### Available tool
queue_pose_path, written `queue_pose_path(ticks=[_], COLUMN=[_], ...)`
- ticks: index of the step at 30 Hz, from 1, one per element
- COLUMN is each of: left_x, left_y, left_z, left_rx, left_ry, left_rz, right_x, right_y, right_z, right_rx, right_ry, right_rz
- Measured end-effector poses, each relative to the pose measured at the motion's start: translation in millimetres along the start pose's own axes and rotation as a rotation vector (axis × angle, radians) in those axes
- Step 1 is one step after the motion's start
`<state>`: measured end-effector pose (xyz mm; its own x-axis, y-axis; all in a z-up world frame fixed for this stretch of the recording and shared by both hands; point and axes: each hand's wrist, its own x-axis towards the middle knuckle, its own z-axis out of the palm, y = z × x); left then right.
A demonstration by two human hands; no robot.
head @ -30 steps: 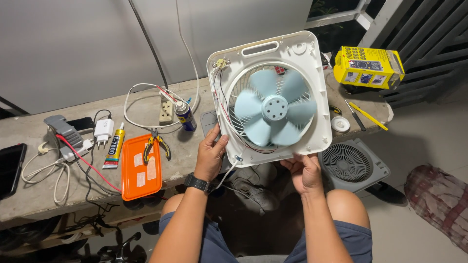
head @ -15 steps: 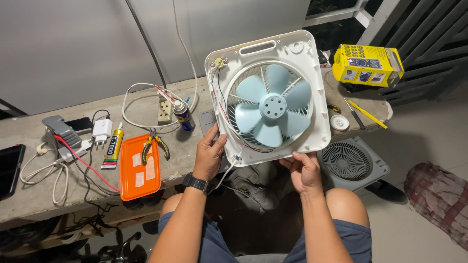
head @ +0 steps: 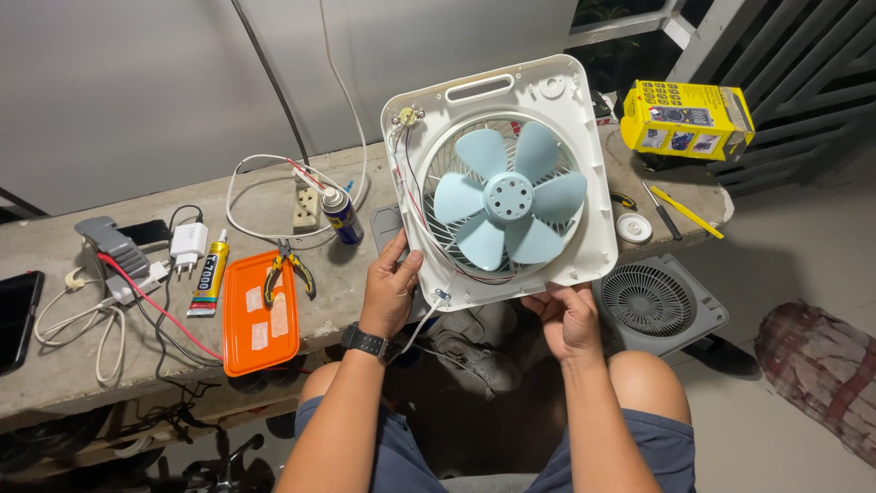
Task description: Testing a fan's electrical components with a multimeter and installing the fan blades onto the motor.
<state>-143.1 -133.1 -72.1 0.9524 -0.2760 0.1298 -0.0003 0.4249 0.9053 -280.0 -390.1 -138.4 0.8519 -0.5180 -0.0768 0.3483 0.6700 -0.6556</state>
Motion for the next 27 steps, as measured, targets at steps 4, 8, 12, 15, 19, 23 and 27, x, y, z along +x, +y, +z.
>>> queue_pose_path(ticks=[4, 8, 12, 15, 19, 23, 27], left_x=[1, -1, 2, 2, 2, 0, 3], left_y=[-3, 2, -1, 0, 1, 5, 1], left_z=[-1, 3, 0, -1, -1, 5, 2], left_rx=[-0.001, 0.002, 0.007, 0.013, 0.016, -0.024, -0.038], left_ry=[0.001, -0.002, 0.004, 0.006, 0.017, 0.037, 0.055], left_rz=[-0.002, -0.001, -0.002, -0.006, -0.003, 0.015, 0.014], right_x=[6, 3, 9, 5, 6, 4, -12], right_y=[6, 4, 8, 3, 4, 5, -11], right_z=[-12, -10, -19, -12, -14, -13, 17], right_rx=[-0.010, -0.020, -0.021, -0.024, -0.036, -0.063, -0.092], right_ry=[0.016, 0.020, 0.021, 0.005, 0.000, 0.005, -0.005], right_rz=[0.001, 0.006, 0.012, 0.013, -0.001, -0.016, -0.039])
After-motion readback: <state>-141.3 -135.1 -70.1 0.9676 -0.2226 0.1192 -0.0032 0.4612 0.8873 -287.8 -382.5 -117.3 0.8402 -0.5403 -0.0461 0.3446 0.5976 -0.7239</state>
